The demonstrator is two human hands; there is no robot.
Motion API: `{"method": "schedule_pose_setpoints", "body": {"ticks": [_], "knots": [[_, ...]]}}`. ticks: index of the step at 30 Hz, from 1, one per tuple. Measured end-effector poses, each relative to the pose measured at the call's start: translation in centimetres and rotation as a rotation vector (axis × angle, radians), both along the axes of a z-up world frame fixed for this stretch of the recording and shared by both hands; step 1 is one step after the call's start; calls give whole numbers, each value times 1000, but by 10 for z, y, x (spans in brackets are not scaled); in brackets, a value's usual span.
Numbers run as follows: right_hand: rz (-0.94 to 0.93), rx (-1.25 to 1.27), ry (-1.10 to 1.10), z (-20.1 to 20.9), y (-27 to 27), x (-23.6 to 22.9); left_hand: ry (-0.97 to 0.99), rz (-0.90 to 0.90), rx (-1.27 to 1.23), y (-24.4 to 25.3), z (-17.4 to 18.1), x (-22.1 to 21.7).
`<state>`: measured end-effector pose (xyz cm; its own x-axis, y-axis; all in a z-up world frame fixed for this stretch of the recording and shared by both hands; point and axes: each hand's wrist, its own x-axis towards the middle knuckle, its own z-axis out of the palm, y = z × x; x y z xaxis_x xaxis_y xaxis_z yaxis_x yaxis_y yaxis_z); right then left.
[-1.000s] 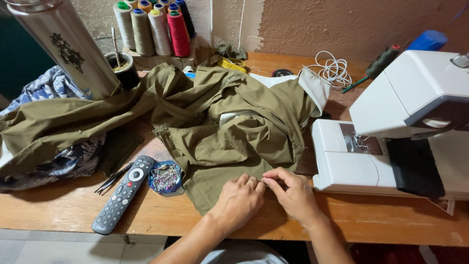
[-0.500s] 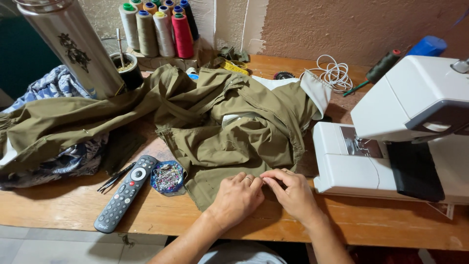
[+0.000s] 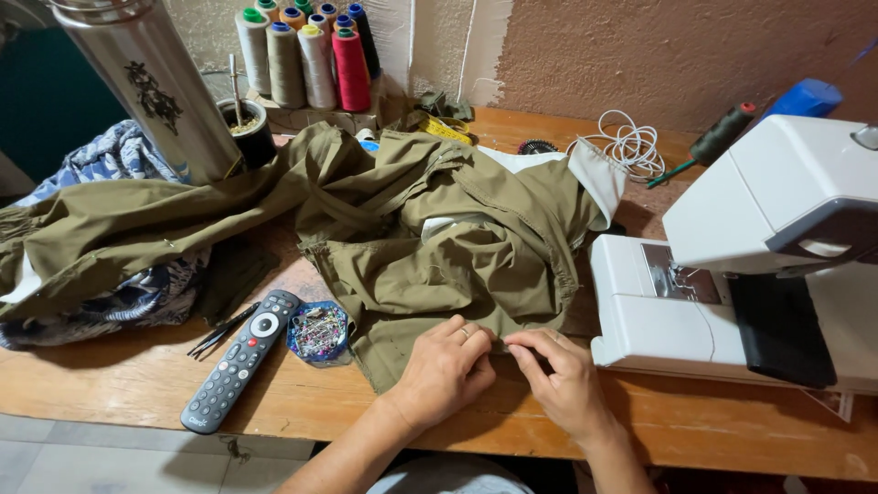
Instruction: Pinning an olive green garment piece to prepare it for sewing
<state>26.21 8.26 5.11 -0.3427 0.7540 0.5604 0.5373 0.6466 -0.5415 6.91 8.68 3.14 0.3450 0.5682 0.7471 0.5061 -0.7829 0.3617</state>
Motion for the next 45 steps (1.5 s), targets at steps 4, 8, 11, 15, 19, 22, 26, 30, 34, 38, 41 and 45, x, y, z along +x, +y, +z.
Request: {"method": "schedule_pose_setpoints", "body": {"ticks": [4, 8, 11, 15, 19, 22, 26, 30, 34, 38, 41, 45], "knots": [[-2, 12, 34, 0, -2, 0, -33, -1, -7, 0, -1, 0], [3, 93, 10, -1, -1, -1, -57, 10, -53, 2, -10, 0], [13, 140, 22, 4, -3, -5, -51, 37, -75, 3, -15, 0], [45, 180, 50, 9, -5, -6, -18, 81, -105, 3, -20, 0], [59, 200, 31, 7, -5, -6, -14, 100, -143, 3, -23, -1], [75, 187, 41, 4, -4, -5, -20, 115, -174, 3, -23, -1], [88, 149, 18, -2, -3, -3, -26, 115, -197, 3, -22, -2], [79, 137, -28, -4, -2, -2, -29, 107, -199, 2, -19, -2], [39, 147, -30, 9, -5, -7, -26, 122, -167, 3, -22, 0], [-14, 135, -42, 6, -3, -10, -28, 102, -129, 2, -18, -1], [-31, 147, -58, 3, 1, -12, -30, 93, -130, 3, -18, -1], [-64, 143, -69, 1, 4, -15, -6, 93, -130, 2, -19, -1]]}}
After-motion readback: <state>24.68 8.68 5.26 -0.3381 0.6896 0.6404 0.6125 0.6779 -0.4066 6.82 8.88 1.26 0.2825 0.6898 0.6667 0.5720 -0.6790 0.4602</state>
